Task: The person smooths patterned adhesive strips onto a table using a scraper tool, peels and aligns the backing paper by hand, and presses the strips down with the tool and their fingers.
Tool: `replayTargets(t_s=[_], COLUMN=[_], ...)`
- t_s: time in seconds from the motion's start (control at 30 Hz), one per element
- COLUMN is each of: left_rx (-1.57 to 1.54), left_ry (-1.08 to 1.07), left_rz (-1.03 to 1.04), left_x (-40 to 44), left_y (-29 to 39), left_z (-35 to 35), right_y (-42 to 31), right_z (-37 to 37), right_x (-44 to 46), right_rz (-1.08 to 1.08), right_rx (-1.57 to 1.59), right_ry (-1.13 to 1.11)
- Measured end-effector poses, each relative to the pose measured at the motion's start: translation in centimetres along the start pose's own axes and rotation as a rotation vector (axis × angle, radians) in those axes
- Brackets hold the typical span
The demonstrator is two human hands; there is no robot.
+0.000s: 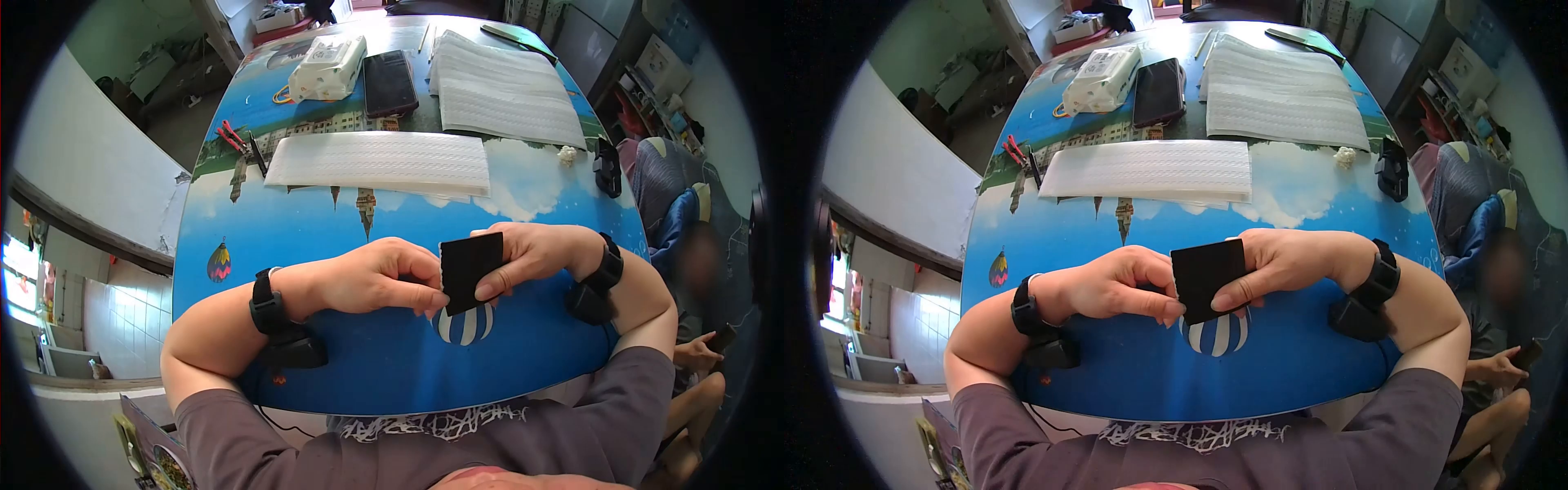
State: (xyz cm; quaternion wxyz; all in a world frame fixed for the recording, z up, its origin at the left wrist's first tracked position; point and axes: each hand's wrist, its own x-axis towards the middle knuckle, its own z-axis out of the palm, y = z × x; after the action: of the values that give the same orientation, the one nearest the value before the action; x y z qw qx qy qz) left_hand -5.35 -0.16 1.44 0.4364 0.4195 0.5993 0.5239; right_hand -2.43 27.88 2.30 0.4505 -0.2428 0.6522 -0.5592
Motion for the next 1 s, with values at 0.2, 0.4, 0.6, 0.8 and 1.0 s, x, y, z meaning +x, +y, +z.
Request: replayTargets(t_s=[0.2,0.4,0.6,0.8,1.0], left_rx=[-0.237,-0.229,-0.099,0.174,0.119], left_ry=[0.019,0.214,0.232,0.214,0.017], left_rz=[0.043,-0.053,-0.069,0.032,0.066], left_x=[-0.9,-0.7,-0.8,-0.7,-0.4], left_y=[-0.9,-0.7,-0.3,-0.3,0.2], left_z=[-1.5,0.1,0.6,0.8,0.0], right_y=[1.0,0.7,1.1,-0.2,-0.1], right_z=[-1.5,-0.4,0.0,1.2,-1.0], right_x=[-0.6,-0.4,0.0,0.1,-0.4], right_rz=[-0.042,-0.038,0.003,0.036,0.120], right_rx=[0.166,0.118,0.020,-0.028,0.026], right_ry=[-0.032,0.058,0.091,0.122,-0.050])
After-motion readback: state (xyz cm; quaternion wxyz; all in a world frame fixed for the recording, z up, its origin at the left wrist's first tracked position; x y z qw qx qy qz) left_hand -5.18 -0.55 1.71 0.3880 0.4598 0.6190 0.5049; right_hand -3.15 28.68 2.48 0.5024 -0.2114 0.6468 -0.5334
